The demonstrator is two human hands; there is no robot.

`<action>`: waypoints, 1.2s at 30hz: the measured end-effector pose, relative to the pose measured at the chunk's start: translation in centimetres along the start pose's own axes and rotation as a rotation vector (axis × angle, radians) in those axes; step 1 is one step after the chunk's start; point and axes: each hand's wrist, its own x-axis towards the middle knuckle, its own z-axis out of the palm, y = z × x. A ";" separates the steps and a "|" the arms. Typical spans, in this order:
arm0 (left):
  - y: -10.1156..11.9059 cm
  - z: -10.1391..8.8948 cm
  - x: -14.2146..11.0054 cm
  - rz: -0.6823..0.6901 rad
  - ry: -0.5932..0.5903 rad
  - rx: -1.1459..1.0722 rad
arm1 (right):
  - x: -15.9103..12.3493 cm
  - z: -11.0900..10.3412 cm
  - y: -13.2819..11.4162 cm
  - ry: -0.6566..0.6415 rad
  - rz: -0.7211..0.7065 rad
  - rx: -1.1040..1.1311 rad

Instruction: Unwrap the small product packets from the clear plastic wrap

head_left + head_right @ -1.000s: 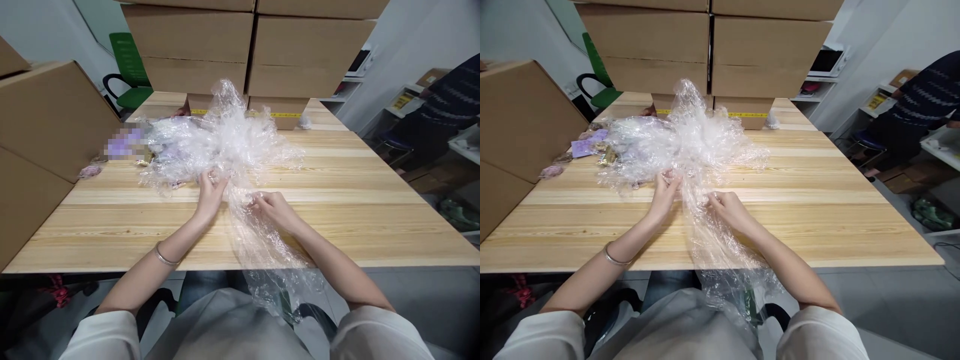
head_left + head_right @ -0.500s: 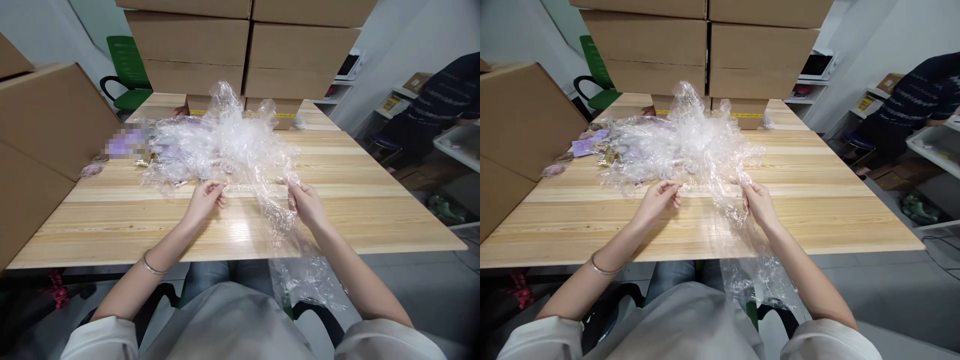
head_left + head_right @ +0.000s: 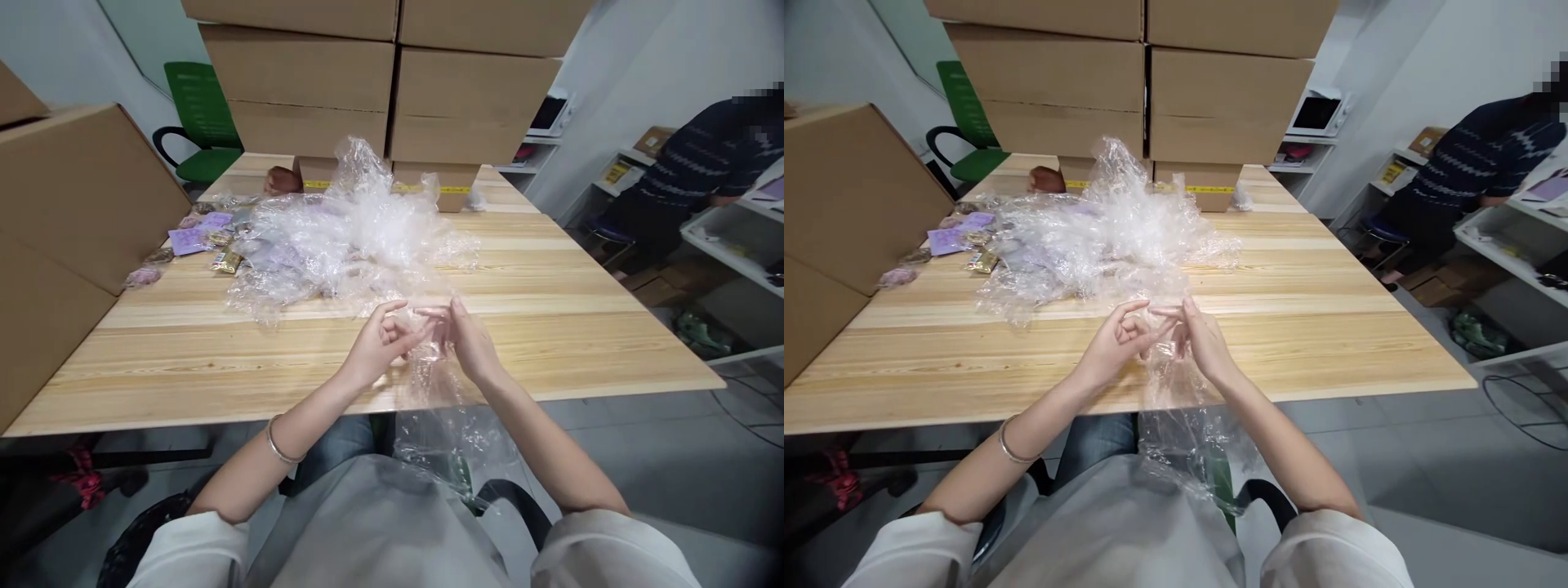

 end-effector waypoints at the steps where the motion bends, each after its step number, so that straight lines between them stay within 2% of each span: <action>1: -0.1 -0.5 -0.1 0.007 0.058 -0.065 | -0.1 -0.5 -0.1 0.005 0.006 0.018; 3: -0.5 -1.1 -0.4 0.007 0.189 -0.178 | -0.4 -1.4 -0.5 -0.008 0.033 0.061; 4: -0.9 -1.3 -0.5 -0.031 0.214 -0.209 | -0.6 -1.7 -0.8 -0.024 0.050 0.084; 6: -1.7 -1.1 -0.9 -0.193 0.112 -0.190 | -0.9 -2.0 -1.6 -0.029 0.076 0.118; 8: -2.4 -0.5 -1.1 -0.304 -0.083 -0.163 | -0.9 -1.8 -2.4 0.015 0.089 0.132; 10: -2.7 0.3 -1.1 -0.233 -0.199 -0.210 | -0.4 -1.5 -2.8 0.053 0.093 0.131; 11: -2.6 0.5 -1.1 -0.160 -0.201 -0.250 | 0.0 -1.5 -2.8 0.054 0.088 0.131; 14: -1.8 -0.1 -1.0 -0.062 -0.077 -0.326 | 1.2 -2.5 -1.8 0.015 0.066 0.143; 17: -0.7 -2.5 -1.0 -0.093 0.068 -0.311 | 1.8 -5.1 0.4 0.059 0.047 0.122; 19: -0.1 -4.2 -0.9 -0.105 0.103 -0.250 | 1.7 -7.0 2.0 0.113 0.028 0.068; 22: 0.3 -6.0 -0.7 -0.112 0.161 -0.037 | 1.5 -9.6 3.7 0.149 0.015 -0.057; 26: 0.4 -6.5 -0.6 -0.081 0.267 0.260 | 2.0 -12.4 4.2 0.219 -0.018 -0.235; 30: -0.5 -6.6 -0.8 -0.165 0.221 0.477 | 3.3 -14.5 4.3 0.298 0.064 -0.631; 33: -1.5 -6.9 -0.8 -0.202 0.143 0.574 | 3.5 -13.6 4.2 0.472 0.090 -0.872; 35: -1.9 -6.8 -0.7 -0.184 0.143 0.616 | 3.0 -11.3 4.1 0.580 -0.022 -1.026; 36: -1.9 -6.7 -0.7 -0.165 0.152 0.644 | 2.7 -9.9 4.2 0.557 -0.102 -1.104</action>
